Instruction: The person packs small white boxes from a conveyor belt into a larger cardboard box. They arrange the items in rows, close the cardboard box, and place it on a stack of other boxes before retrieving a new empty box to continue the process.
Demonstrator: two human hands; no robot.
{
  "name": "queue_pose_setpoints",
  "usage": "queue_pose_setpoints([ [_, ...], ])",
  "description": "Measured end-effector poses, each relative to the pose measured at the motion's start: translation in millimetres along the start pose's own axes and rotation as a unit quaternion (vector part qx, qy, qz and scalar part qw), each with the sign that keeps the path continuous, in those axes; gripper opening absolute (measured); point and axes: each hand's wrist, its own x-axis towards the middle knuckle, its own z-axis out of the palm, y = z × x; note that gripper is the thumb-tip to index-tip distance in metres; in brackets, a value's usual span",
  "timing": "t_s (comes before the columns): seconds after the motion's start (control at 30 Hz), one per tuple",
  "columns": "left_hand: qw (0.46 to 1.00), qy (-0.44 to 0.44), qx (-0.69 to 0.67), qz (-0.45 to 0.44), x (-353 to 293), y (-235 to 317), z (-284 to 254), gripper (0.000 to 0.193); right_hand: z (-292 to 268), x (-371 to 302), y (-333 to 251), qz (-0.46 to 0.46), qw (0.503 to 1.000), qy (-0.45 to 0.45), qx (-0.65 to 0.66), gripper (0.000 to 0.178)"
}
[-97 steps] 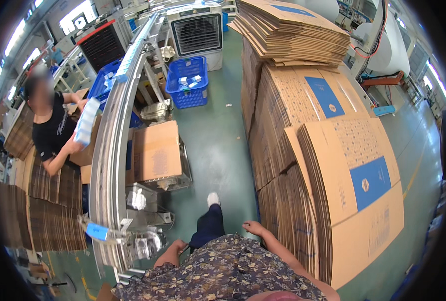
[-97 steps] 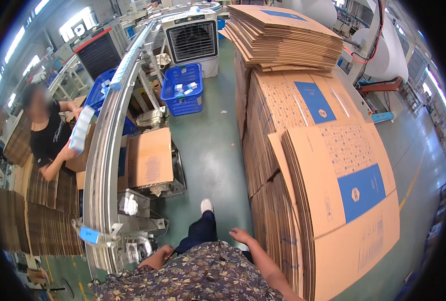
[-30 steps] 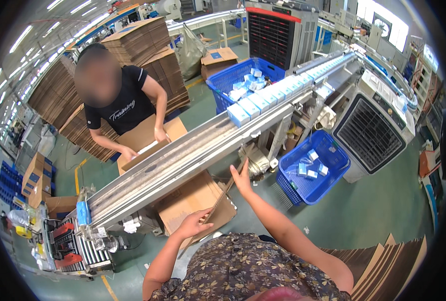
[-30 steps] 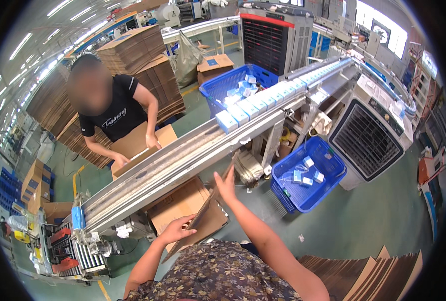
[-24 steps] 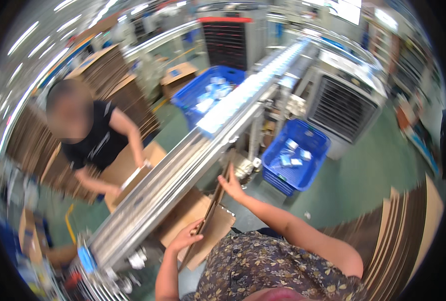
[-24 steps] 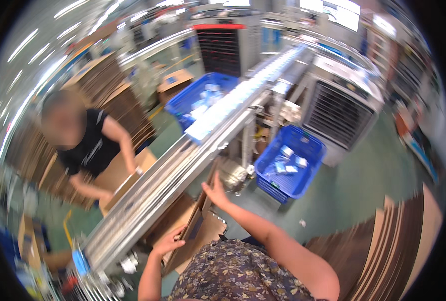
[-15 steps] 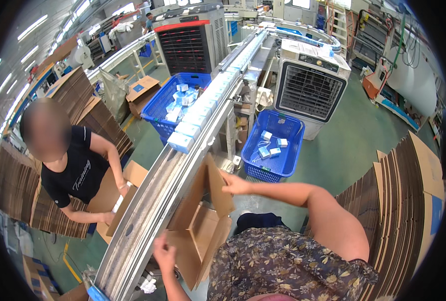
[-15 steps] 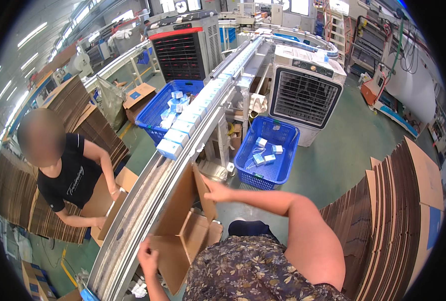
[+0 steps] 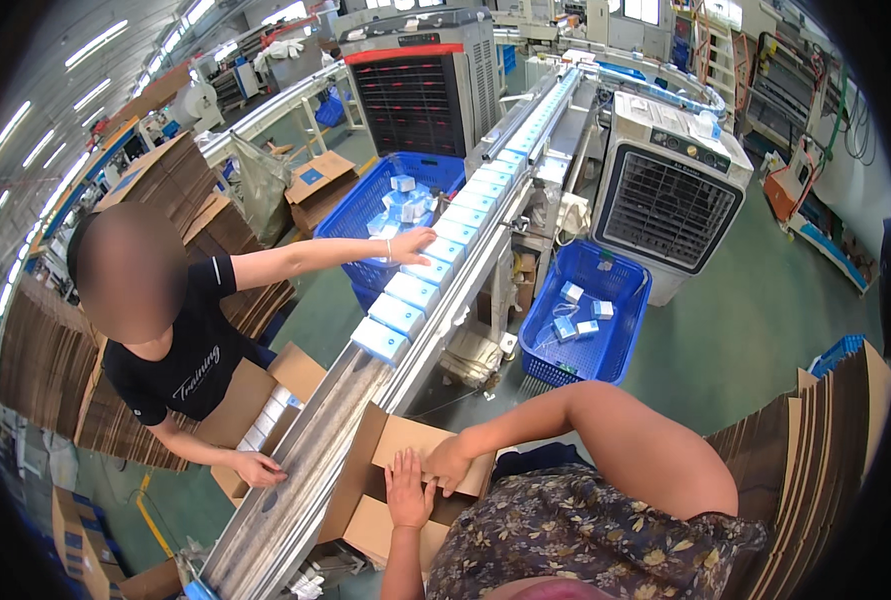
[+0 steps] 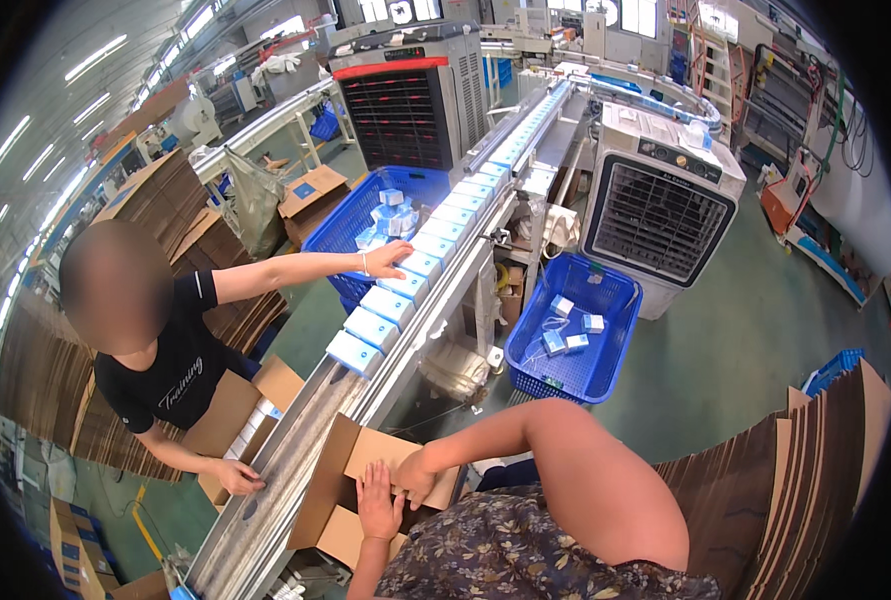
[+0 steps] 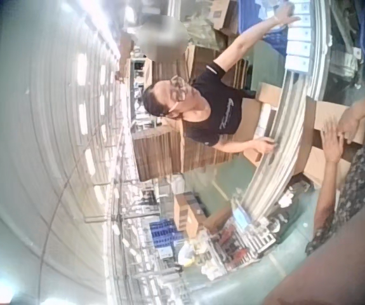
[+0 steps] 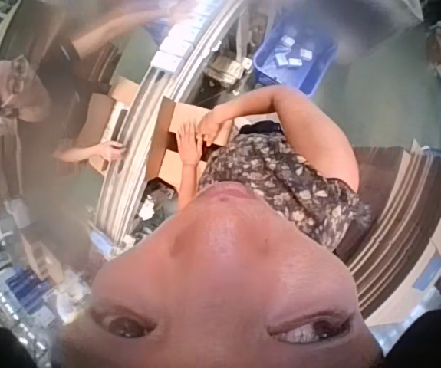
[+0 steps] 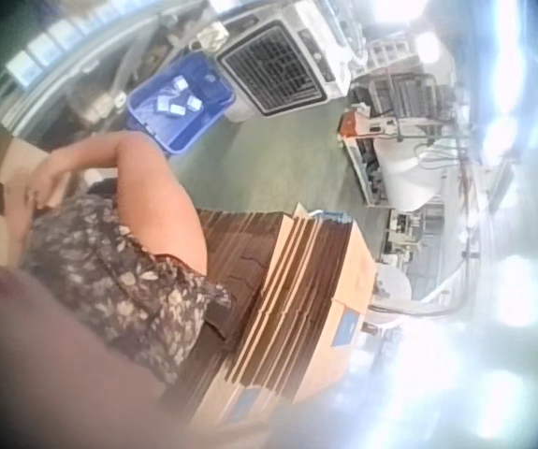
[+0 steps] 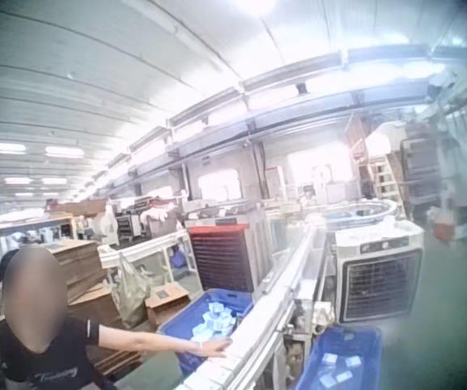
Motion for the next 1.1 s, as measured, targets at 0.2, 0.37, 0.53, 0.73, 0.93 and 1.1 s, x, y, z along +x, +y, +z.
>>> queue_pose_setpoints([
  [0.2,0.998,-0.058,0.000,-0.025,2.8,-16.4,32.0,0.065,3.6,-83.0,-30.1,-0.026,0.993,-0.111,0.020,0.035],
  [0.37,0.993,0.029,-0.073,0.089,53.2,-19.7,-51.9,0.028,1.8,-61.6,-22.6,-0.015,0.978,0.136,-0.157,0.055],
  [0.53,0.936,0.237,0.196,-0.172,48.1,-25.0,-105.7,0.037,24.3,-23.1,23.1,0.336,0.897,0.282,-0.058,0.089],
  [0.73,0.945,0.061,0.025,-0.319,-49.4,43.2,-41.8,0.052,65.6,6.8,64.9,0.267,0.724,0.456,0.444,0.056],
  [0.93,0.930,0.203,0.052,-0.301,-202.1,8.0,-42.4,0.046,169.8,9.2,143.7,0.345,0.925,0.102,0.121,0.045],
  [1.1,0.638,0.319,-0.208,-0.669,-425.5,-31.8,-12.7,0.061,223.7,65.8,62.0,0.327,0.904,0.181,0.205,0.065],
])
